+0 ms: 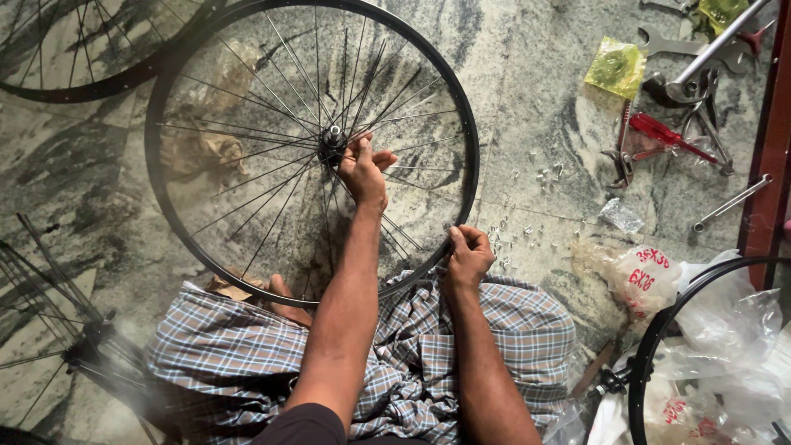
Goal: The person sits on the floor and laces a bicycle wheel by hand, threading spokes through the rim and tightening them. The person works on one wheel at a time, rotating it to access different sections.
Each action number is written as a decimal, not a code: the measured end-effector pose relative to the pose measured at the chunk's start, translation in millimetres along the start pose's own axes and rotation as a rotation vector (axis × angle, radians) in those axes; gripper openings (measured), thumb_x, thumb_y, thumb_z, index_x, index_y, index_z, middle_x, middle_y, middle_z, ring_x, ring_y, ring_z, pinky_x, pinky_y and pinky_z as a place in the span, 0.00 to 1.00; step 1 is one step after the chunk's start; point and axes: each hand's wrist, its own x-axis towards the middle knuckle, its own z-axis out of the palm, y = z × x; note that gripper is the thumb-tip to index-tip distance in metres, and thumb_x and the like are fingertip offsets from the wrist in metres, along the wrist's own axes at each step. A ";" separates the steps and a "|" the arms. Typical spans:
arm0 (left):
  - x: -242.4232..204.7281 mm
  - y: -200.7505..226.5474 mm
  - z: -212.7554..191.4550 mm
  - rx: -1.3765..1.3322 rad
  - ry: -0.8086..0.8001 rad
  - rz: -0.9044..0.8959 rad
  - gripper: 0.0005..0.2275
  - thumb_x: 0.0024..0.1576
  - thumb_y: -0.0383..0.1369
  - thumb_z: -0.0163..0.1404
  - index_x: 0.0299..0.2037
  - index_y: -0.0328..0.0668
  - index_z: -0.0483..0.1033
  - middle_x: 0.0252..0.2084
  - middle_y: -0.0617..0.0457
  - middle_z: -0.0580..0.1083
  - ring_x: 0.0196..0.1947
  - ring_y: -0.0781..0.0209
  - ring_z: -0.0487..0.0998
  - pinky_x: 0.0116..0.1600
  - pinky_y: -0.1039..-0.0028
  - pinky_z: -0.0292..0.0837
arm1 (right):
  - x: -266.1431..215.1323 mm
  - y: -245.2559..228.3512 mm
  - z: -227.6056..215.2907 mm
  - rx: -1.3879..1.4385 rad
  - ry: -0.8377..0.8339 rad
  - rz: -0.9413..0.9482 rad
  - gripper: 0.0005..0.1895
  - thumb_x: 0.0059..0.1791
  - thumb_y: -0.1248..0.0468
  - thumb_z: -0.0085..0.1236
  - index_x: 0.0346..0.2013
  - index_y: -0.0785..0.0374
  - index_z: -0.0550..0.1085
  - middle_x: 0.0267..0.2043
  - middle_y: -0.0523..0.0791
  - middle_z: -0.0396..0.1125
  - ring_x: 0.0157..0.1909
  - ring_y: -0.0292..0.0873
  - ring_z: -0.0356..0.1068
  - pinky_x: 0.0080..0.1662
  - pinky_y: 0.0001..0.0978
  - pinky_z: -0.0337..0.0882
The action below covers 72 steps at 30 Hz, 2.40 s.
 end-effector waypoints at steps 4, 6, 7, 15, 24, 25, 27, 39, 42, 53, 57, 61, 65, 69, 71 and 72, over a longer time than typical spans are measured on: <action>-0.4 1.4 9.0 0.068 0.071 -0.013 0.08 0.66 0.24 0.43 0.51 0.29 0.72 0.37 0.35 0.78 0.24 0.53 0.83 0.33 0.64 0.83 | -2.3 -7.7 0.7 0.002 -0.026 0.013 0.06 0.48 0.71 0.65 0.38 0.66 0.76 0.31 0.41 0.71 0.29 0.31 0.66 0.33 0.22 0.68; -2.7 3.8 10.7 0.079 0.089 -0.038 0.09 0.66 0.22 0.43 0.52 0.26 0.72 0.37 0.29 0.78 0.26 0.50 0.85 0.37 0.63 0.83 | -5.0 -12.1 0.4 0.011 -0.032 0.022 0.06 0.49 0.71 0.65 0.38 0.66 0.76 0.30 0.41 0.70 0.28 0.31 0.66 0.31 0.22 0.67; -3.7 6.1 10.2 0.041 0.071 -0.053 0.09 0.66 0.21 0.43 0.53 0.25 0.71 0.38 0.28 0.78 0.27 0.49 0.85 0.39 0.62 0.83 | -6.6 -14.3 0.5 0.010 -0.034 0.012 0.06 0.49 0.71 0.65 0.38 0.66 0.76 0.31 0.40 0.70 0.28 0.31 0.66 0.31 0.21 0.68; 3.9 17.0 2.8 -0.199 -0.098 -0.032 0.13 0.62 0.23 0.42 0.56 0.41 0.70 0.48 0.48 0.76 0.29 0.56 0.81 0.38 0.61 0.84 | -10.2 -25.0 0.6 0.407 -0.043 0.142 0.03 0.51 0.71 0.59 0.38 0.64 0.73 0.28 0.43 0.69 0.23 0.34 0.62 0.24 0.25 0.64; 6.4 12.9 -11.4 -0.046 -0.086 -0.035 0.06 0.65 0.33 0.48 0.43 0.38 0.71 0.40 0.49 0.78 0.24 0.60 0.79 0.29 0.64 0.81 | -10.1 -27.7 -5.3 0.557 -0.196 0.244 0.04 0.54 0.71 0.55 0.43 0.63 0.72 0.32 0.43 0.69 0.26 0.34 0.63 0.26 0.24 0.65; 2.1 14.5 -14.1 -0.022 -0.098 -0.044 0.07 0.65 0.33 0.48 0.42 0.38 0.71 0.39 0.48 0.77 0.23 0.61 0.78 0.28 0.65 0.81 | -11.4 -26.8 -5.4 0.545 -0.201 0.241 0.04 0.54 0.71 0.55 0.43 0.63 0.72 0.32 0.43 0.68 0.26 0.34 0.63 0.26 0.24 0.64; -2.7 21.3 -15.5 0.039 -0.088 -0.065 0.07 0.65 0.34 0.49 0.41 0.37 0.70 0.35 0.48 0.77 0.22 0.63 0.76 0.26 0.67 0.79 | -9.2 -25.8 -1.7 0.529 -0.218 0.229 0.04 0.54 0.71 0.56 0.43 0.64 0.72 0.31 0.43 0.68 0.27 0.34 0.64 0.26 0.24 0.65; -44.2 48.4 -15.7 0.557 0.113 -0.110 0.08 0.57 0.29 0.59 0.32 0.33 0.74 0.24 0.49 0.74 0.16 0.67 0.72 0.21 0.74 0.71 | -5.4 -15.4 -2.9 0.499 -0.203 0.210 0.04 0.54 0.70 0.56 0.42 0.63 0.71 0.31 0.43 0.68 0.26 0.35 0.65 0.26 0.26 0.66; -40.4 44.7 -16.7 0.320 0.056 -0.103 0.06 0.55 0.27 0.59 0.34 0.33 0.76 0.26 0.50 0.75 0.17 0.67 0.72 0.22 0.75 0.71 | -5.6 -16.0 -1.8 0.497 -0.191 0.212 0.04 0.53 0.70 0.56 0.42 0.63 0.71 0.31 0.43 0.68 0.26 0.35 0.65 0.26 0.26 0.66; -8.5 28.1 -23.2 0.039 -0.180 -0.201 0.18 0.54 0.30 0.59 0.55 0.37 0.77 0.43 0.57 0.81 0.16 0.71 0.68 0.20 0.77 0.66 | -5.0 -13.4 0.7 0.474 -0.169 0.207 0.05 0.53 0.70 0.57 0.43 0.63 0.71 0.31 0.43 0.69 0.26 0.35 0.65 0.25 0.26 0.66; -4.7 24.6 -17.6 0.129 -0.167 -0.119 0.10 0.59 0.30 0.59 0.47 0.36 0.78 0.33 0.51 0.75 0.16 0.69 0.69 0.21 0.76 0.66 | -6.8 -13.8 -0.5 0.471 -0.173 0.210 0.05 0.53 0.70 0.58 0.43 0.64 0.71 0.31 0.43 0.68 0.26 0.35 0.65 0.25 0.26 0.66; -23.0 30.9 -10.3 0.458 -0.011 -0.112 0.09 0.60 0.31 0.57 0.31 0.36 0.73 0.32 0.45 0.80 0.16 0.69 0.68 0.19 0.76 0.63 | -3.8 -16.6 3.3 0.461 -0.153 0.214 0.05 0.53 0.70 0.58 0.42 0.64 0.71 0.31 0.44 0.69 0.26 0.35 0.66 0.25 0.26 0.66; -58.5 52.3 -16.5 0.525 0.004 -0.144 0.06 0.62 0.32 0.50 0.34 0.39 0.72 0.32 0.50 0.80 0.19 0.70 0.70 0.21 0.78 0.68 | -6.6 -17.2 0.2 0.436 -0.135 0.221 0.05 0.53 0.70 0.58 0.43 0.64 0.72 0.32 0.44 0.70 0.26 0.36 0.66 0.26 0.26 0.67; -75.4 78.1 -22.3 0.263 0.040 -0.209 0.10 0.65 0.38 0.45 0.37 0.40 0.69 0.25 0.50 0.75 0.19 0.65 0.73 0.23 0.73 0.72 | -4.3 -15.3 1.9 0.396 -0.124 0.223 0.06 0.53 0.70 0.58 0.43 0.65 0.72 0.32 0.44 0.69 0.27 0.36 0.67 0.26 0.27 0.69; -77.4 86.0 -25.4 0.057 0.045 -0.368 0.09 0.63 0.39 0.44 0.38 0.44 0.69 0.21 0.52 0.72 0.17 0.62 0.72 0.23 0.69 0.72 | -2.6 -14.2 1.7 0.396 -0.121 0.239 0.06 0.53 0.70 0.58 0.43 0.65 0.72 0.32 0.44 0.69 0.26 0.36 0.67 0.26 0.27 0.69; -77.9 88.2 -27.8 -0.048 0.013 -0.413 0.11 0.64 0.42 0.44 0.38 0.44 0.69 0.20 0.55 0.69 0.17 0.64 0.69 0.22 0.72 0.67 | -2.5 -13.2 0.8 0.395 -0.120 0.241 0.06 0.52 0.70 0.58 0.43 0.65 0.72 0.32 0.44 0.70 0.26 0.36 0.67 0.26 0.27 0.69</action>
